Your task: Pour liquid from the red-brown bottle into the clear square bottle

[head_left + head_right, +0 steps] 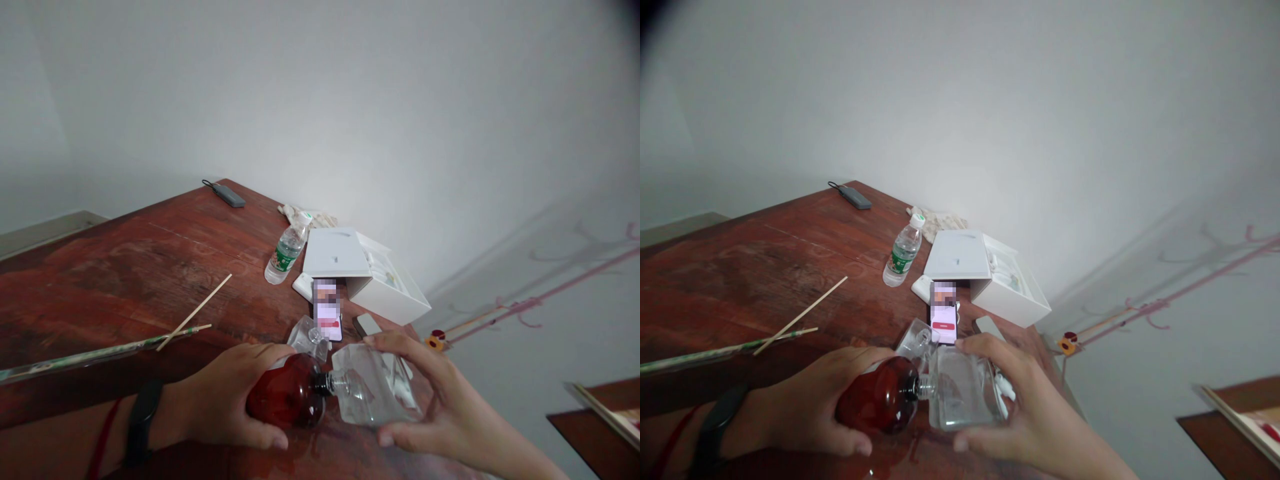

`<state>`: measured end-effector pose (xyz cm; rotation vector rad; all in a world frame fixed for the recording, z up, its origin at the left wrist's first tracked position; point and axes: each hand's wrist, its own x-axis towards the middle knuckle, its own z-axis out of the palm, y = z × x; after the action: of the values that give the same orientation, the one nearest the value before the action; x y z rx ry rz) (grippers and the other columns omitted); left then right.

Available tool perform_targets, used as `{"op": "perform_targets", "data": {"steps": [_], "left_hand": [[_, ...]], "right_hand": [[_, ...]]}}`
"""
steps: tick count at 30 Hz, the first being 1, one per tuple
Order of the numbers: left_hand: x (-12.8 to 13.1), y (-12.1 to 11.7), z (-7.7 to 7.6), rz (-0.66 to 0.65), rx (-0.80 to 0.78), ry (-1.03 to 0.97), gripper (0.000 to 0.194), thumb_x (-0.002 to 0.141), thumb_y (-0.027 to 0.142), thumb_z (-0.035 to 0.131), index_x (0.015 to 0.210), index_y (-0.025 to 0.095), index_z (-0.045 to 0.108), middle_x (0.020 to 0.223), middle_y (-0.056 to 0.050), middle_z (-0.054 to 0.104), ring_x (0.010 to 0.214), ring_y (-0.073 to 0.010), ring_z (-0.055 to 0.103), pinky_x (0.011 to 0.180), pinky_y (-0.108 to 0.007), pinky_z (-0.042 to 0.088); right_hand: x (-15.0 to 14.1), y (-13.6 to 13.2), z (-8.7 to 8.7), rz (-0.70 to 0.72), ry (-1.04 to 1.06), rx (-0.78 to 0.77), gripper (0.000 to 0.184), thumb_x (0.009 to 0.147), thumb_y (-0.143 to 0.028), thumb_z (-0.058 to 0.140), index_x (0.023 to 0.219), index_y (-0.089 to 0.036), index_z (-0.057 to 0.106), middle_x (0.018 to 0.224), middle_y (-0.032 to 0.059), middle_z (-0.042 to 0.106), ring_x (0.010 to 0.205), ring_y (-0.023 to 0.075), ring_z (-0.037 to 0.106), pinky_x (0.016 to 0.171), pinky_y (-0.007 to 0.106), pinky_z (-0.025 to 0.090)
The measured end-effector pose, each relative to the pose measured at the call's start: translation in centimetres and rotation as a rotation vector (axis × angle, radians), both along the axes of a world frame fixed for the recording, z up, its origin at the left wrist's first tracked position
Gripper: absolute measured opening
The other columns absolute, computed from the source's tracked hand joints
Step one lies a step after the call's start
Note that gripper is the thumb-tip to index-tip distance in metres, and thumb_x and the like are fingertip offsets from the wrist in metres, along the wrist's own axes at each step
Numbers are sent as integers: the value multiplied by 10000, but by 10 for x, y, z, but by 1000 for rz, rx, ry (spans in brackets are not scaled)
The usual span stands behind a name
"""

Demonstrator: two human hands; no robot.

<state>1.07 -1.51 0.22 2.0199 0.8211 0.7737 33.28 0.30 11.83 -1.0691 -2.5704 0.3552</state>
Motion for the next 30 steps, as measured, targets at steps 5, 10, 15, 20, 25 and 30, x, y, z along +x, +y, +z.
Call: {"op": "perform_targets", "data": {"steps": [5, 10, 15, 20, 25, 30], "left_hand": [[0, 0, 0, -19, -10, -11, 656, 684, 356, 946, 1281, 264, 693, 1239, -24, 757, 1105, -350, 715, 941, -385, 554], [1, 2, -4, -13, -18, -18, 719, 649, 340, 971, 1304, 261, 685, 1254, -48, 753, 1132, -369, 708, 958, -408, 561], [1, 2, -3, -21, 2, -8, 690, 644, 337, 968, 1276, 264, 703, 1237, -44, 758, 1106, -365, 715, 952, -412, 557], [-1, 0, -2, -7, 4, -1, 659, 692, 346, 925, 1306, 289, 691, 1274, -35, 753, 1136, -358, 712, 966, -398, 557], [0, 2, -8, -15, 12, -21, 733, 670, 427, 959, 1330, 268, 683, 1283, -53, 749, 1143, -378, 710, 993, -423, 554], [0, 3, -7, -37, -1, -27, 721, 656, 374, 968, 1312, 268, 688, 1256, -39, 753, 1136, -367, 711, 973, -403, 554]], "right_hand": [[-3, 0, 4, 10, -25, 23, 851, 704, -681, 942, 1426, -347, 639, 1404, 128, 739, 1266, 418, 727, 1054, 563, 619], [-4, 0, 6, 15, -47, -4, 849, 719, -664, 940, 1442, -346, 628, 1434, 130, 724, 1269, 413, 727, 1048, 556, 622], [-4, 0, 7, 0, -59, -24, 848, 702, -635, 959, 1431, -330, 653, 1446, 136, 718, 1300, 421, 707, 1058, 557, 616], [-7, -1, 9, -8, -63, -20, 822, 711, -667, 944, 1408, -333, 664, 1373, 136, 753, 1249, 418, 736, 1002, 539, 642], [-14, -2, 13, 48, -25, -54, 779, 747, -625, 941, 1405, -330, 646, 1325, 102, 787, 1193, 364, 778, 946, 439, 673], [-14, -3, 15, 24, -12, -6, 801, 703, -623, 970, 1384, -321, 677, 1357, 117, 775, 1225, 391, 759, 993, 465, 655]]}}
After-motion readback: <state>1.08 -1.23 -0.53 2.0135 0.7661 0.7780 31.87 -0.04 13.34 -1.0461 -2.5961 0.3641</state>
